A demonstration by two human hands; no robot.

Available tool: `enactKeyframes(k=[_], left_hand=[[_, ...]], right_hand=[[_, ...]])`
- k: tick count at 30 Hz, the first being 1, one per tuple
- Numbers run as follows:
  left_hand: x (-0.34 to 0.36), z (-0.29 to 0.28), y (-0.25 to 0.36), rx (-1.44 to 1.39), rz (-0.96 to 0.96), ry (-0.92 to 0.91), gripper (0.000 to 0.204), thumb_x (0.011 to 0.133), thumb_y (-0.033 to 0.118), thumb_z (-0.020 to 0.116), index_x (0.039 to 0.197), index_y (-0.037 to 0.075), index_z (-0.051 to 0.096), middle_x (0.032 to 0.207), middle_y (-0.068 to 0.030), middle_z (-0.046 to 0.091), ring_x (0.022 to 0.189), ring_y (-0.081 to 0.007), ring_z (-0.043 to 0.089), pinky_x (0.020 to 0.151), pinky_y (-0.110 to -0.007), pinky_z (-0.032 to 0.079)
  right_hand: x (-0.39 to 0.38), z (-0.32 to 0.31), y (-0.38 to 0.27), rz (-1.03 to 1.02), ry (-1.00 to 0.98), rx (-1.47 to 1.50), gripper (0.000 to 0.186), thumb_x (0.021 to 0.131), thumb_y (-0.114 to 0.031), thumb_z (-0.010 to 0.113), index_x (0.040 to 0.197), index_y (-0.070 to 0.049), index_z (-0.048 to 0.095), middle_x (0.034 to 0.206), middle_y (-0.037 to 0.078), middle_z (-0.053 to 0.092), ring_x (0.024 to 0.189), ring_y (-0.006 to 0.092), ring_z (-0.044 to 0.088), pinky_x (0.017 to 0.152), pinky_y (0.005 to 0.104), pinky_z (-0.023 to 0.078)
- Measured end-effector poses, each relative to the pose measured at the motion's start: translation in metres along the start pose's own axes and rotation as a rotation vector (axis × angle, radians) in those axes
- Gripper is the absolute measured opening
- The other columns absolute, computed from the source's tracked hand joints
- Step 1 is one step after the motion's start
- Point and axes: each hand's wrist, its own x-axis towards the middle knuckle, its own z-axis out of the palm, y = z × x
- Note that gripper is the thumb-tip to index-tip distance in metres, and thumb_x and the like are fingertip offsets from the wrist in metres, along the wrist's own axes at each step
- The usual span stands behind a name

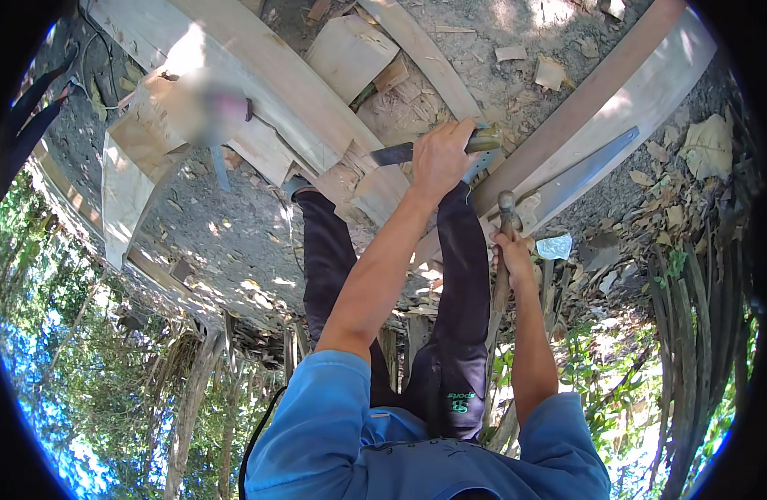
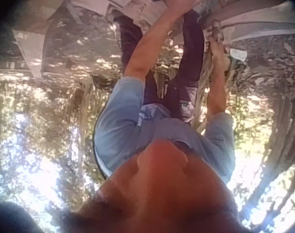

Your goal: Using a chisel and hammer to carve a mortise into a large wooden timber.

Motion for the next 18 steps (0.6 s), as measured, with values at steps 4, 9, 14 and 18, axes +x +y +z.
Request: enactKeyframes(k=[4,9,14,18], left_hand=[[0.003,-0.001,0.003,0.026,0.030,0.026,0.037,0.067,0.021,0.085,0.092,0.008,0.061,0.081,-0.0095,0.065,0.080,-0.0292,0.066,0.070,-0.041,0.053],[0.004,-0.001,0.000,0.007,0.013,0.009,0.035,0.071,0.022,0.082,0.097,0.009,0.064,0.084,-0.0114,0.069,0.079,-0.0315,0.068,0.068,-0.042,0.052],[0.004,-0.001,0.000,-0.008,0.008,0.025,0.033,0.071,0.021,0.083,0.096,0.008,0.065,0.082,-0.0116,0.068,0.077,-0.0315,0.067,0.066,-0.042,0.052],[0.005,-0.003,0.000,-0.007,0.004,0.017,0.033,0.070,0.020,0.083,0.097,0.008,0.066,0.082,-0.0115,0.068,0.077,-0.0315,0.067,0.066,-0.041,0.052]], right_hand=[[-0.004,0.005,-0.003,0.030,-0.001,-0.004,0.012,0.087,-0.017,0.061,0.096,-0.009,0.058,0.066,0.000,0.053,0.049,0.0106,0.050,0.044,0.0263,0.041],[0.002,-0.001,0.001,-0.009,-0.012,-0.017,0.015,0.086,-0.016,0.064,0.098,-0.010,0.057,0.067,0.000,0.054,0.047,0.0109,0.050,0.042,0.0265,0.041],[0.002,-0.010,-0.001,0.015,0.023,0.006,0.018,0.085,-0.017,0.067,0.097,-0.010,0.056,0.066,0.000,0.053,0.047,0.0108,0.050,0.042,0.0272,0.042],[0.004,-0.015,-0.004,0.010,0.049,-0.013,0.020,0.085,-0.018,0.069,0.097,-0.010,0.056,0.065,0.000,0.052,0.047,0.0109,0.050,0.042,0.0274,0.042]])
